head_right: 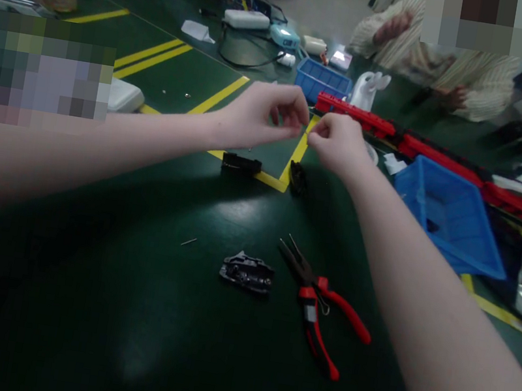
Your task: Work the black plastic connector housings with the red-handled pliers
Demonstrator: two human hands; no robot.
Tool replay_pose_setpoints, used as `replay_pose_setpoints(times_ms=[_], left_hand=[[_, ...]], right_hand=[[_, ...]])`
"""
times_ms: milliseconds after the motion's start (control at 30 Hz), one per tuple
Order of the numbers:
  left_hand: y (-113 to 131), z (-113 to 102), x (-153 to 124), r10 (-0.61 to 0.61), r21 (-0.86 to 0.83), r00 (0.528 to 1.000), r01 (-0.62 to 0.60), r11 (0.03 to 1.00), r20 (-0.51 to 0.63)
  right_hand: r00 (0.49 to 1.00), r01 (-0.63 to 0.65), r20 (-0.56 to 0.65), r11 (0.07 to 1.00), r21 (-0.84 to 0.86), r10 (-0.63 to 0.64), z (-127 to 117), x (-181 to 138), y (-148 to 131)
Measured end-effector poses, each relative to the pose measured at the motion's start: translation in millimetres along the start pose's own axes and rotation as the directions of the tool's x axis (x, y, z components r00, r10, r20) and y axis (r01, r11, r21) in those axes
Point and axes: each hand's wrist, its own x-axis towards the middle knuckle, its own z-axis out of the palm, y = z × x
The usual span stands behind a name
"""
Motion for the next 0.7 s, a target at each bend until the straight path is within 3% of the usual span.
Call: replay_pose_setpoints(times_ms=[133,333,533,700], left_hand=[[-10.0,18.1,-1.8,0.057,0.016,0.978,-0.061,0.998,0.200],[-16.8,30.9,-2.1,0.016,0.044,0.961,-0.029,0.999,0.276],[2.5,-2.4,-34.5,-0.072,0.157,0.981,0.044,0.987,0.179],[9.4,-29.2,-89.8,-0.277,0.339,0.938,0.197,0.920,0.208]], right_hand=[[0.999,-0.029,-0.033,0.998,0.047,0.031,-9.0,-13.1,16.6],[0.991,0.047,-0.130,0.990,0.132,-0.030,4.7,-30.2,27.0],[0.977,0.141,-0.189,0.967,0.210,-0.101,4.9,-39.3,24.7],[0.980,0.194,-0.100,0.933,0.304,-0.171,9.4,-51.0,6.1]])
